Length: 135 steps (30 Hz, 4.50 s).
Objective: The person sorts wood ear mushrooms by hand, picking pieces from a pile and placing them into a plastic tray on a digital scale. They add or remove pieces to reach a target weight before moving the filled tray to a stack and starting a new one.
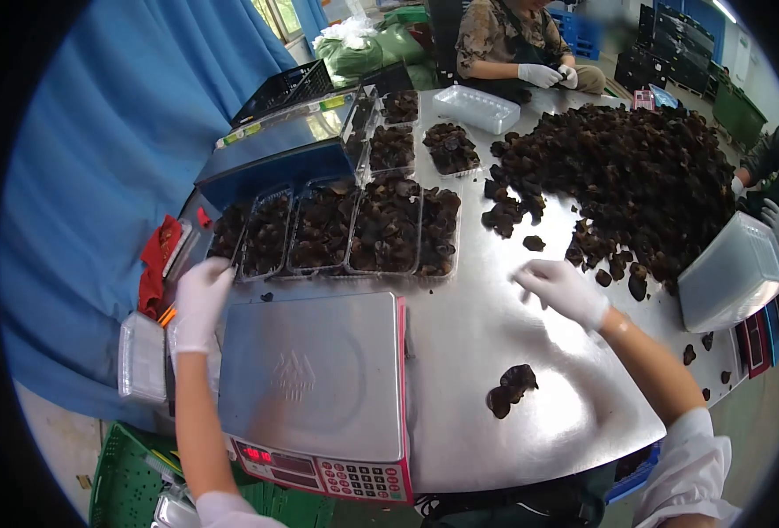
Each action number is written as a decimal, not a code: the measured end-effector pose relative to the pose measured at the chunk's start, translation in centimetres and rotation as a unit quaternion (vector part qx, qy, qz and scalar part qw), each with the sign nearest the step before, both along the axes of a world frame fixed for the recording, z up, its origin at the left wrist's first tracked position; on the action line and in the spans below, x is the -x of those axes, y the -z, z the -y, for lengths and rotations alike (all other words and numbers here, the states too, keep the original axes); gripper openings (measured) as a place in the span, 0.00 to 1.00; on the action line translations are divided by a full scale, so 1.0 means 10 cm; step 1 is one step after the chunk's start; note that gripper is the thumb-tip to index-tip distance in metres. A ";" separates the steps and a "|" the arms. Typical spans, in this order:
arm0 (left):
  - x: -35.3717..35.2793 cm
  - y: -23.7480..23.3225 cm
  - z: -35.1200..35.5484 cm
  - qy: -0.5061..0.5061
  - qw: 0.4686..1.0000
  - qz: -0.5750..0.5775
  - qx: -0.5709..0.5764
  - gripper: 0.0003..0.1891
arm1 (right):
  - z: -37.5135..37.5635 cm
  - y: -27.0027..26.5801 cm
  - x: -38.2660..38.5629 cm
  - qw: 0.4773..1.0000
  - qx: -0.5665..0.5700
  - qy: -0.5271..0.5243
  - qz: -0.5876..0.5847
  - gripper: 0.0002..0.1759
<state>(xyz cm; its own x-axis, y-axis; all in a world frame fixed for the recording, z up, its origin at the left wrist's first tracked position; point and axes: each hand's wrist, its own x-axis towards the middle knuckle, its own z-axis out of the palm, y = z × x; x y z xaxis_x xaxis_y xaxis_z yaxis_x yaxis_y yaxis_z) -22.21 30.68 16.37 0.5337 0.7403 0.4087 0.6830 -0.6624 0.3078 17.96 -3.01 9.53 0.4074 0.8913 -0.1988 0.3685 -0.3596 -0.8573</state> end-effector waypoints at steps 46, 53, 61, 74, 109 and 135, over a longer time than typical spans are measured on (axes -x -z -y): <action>-0.22 0.07 2.64 0.019 1.000 -0.024 -0.003 0.11 | 1.14 0.71 0.85 0.886 -0.215 -0.125 0.392 0.24; -1.04 0.60 3.51 0.226 0.958 0.102 0.141 0.15 | 1.49 0.53 0.76 0.921 -0.207 0.080 -0.320 0.19; -2.21 1.36 3.65 0.253 0.959 -0.036 0.124 0.34 | 3.69 0.31 0.84 0.818 -0.297 0.481 -0.107 0.23; -2.47 1.62 3.78 0.280 0.950 -0.051 0.129 0.35 | 2.61 0.53 -0.16 0.911 -0.080 0.248 0.318 0.24; -2.44 1.52 3.61 0.235 0.933 0.151 0.227 0.28 | 1.62 0.71 0.23 0.929 -0.095 -0.066 0.352 0.32; -2.37 1.65 3.37 0.153 0.884 0.283 0.339 0.21 | 1.21 0.60 -0.42 0.964 -0.133 0.047 0.225 0.10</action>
<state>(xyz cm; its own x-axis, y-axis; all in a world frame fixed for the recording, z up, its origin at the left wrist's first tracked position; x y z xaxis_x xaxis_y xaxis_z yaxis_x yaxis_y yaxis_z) 1.49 -3.06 -0.11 0.6031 0.7743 0.1917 0.1141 -0.3216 0.9400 22.14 -15.07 3.53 0.4815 0.8409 0.2470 0.7010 -0.2003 -0.6845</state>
